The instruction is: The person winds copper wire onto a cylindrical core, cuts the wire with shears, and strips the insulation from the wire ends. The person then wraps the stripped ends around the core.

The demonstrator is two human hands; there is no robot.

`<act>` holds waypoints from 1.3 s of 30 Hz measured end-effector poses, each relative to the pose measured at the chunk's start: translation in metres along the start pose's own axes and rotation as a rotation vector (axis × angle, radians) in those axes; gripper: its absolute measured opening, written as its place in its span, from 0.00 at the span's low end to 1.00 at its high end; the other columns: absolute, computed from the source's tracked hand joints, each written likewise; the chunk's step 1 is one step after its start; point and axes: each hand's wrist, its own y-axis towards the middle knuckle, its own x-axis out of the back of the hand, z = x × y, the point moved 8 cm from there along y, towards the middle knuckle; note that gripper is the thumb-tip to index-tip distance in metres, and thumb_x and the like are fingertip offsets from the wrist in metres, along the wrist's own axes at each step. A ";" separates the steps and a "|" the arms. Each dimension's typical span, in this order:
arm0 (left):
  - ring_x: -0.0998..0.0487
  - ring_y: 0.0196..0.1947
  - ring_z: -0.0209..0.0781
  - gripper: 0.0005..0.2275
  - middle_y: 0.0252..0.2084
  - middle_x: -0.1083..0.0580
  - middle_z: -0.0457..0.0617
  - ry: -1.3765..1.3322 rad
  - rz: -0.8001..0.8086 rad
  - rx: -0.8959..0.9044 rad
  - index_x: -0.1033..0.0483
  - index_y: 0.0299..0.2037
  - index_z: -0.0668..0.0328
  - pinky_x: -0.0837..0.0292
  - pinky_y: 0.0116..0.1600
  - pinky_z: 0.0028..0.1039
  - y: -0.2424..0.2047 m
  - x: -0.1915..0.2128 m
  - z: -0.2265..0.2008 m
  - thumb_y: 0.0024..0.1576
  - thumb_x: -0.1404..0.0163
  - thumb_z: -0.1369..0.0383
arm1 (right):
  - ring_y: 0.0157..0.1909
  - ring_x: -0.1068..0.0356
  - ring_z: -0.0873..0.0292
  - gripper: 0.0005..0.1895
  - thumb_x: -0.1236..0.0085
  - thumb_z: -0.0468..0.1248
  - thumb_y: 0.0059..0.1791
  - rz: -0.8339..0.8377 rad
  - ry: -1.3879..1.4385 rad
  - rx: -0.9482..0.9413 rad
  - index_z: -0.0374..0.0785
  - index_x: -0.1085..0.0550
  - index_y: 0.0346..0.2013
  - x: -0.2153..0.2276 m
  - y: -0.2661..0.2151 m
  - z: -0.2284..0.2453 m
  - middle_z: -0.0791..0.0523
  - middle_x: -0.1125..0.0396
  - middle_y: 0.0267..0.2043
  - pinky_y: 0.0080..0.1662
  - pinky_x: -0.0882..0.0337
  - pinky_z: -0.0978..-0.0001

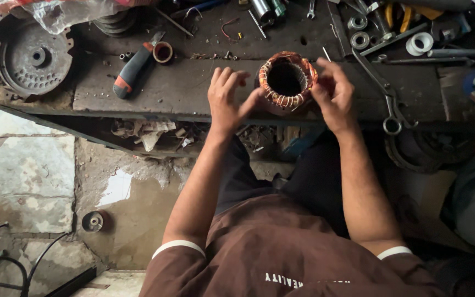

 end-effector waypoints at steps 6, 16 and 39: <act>0.27 0.47 0.49 0.30 0.44 0.27 0.53 -0.056 0.011 -0.031 0.30 0.58 0.63 0.30 0.52 0.37 0.003 0.003 -0.007 0.53 0.38 0.50 | 0.76 0.46 0.42 0.69 0.42 0.76 0.39 0.089 -0.581 0.371 0.41 0.55 0.80 -0.026 -0.009 0.041 0.45 0.50 0.77 0.76 0.38 0.45; 0.26 0.46 0.51 0.26 0.44 0.27 0.54 -0.122 -0.060 0.031 0.31 0.59 0.64 0.29 0.54 0.38 -0.005 0.001 0.007 0.59 0.40 0.54 | 0.69 0.36 0.42 0.66 0.21 0.66 0.37 -0.070 -0.655 0.387 0.37 0.47 0.74 -0.040 -0.004 0.063 0.44 0.42 0.69 0.66 0.30 0.51; 0.27 0.45 0.53 0.26 0.43 0.27 0.54 -0.105 -0.064 0.006 0.30 0.58 0.65 0.31 0.53 0.41 -0.010 0.004 0.007 0.62 0.46 0.50 | 0.56 0.29 0.55 0.49 0.27 0.64 0.41 -0.168 0.053 0.013 0.35 0.42 0.57 -0.019 0.015 0.028 0.50 0.34 0.55 0.55 0.25 0.61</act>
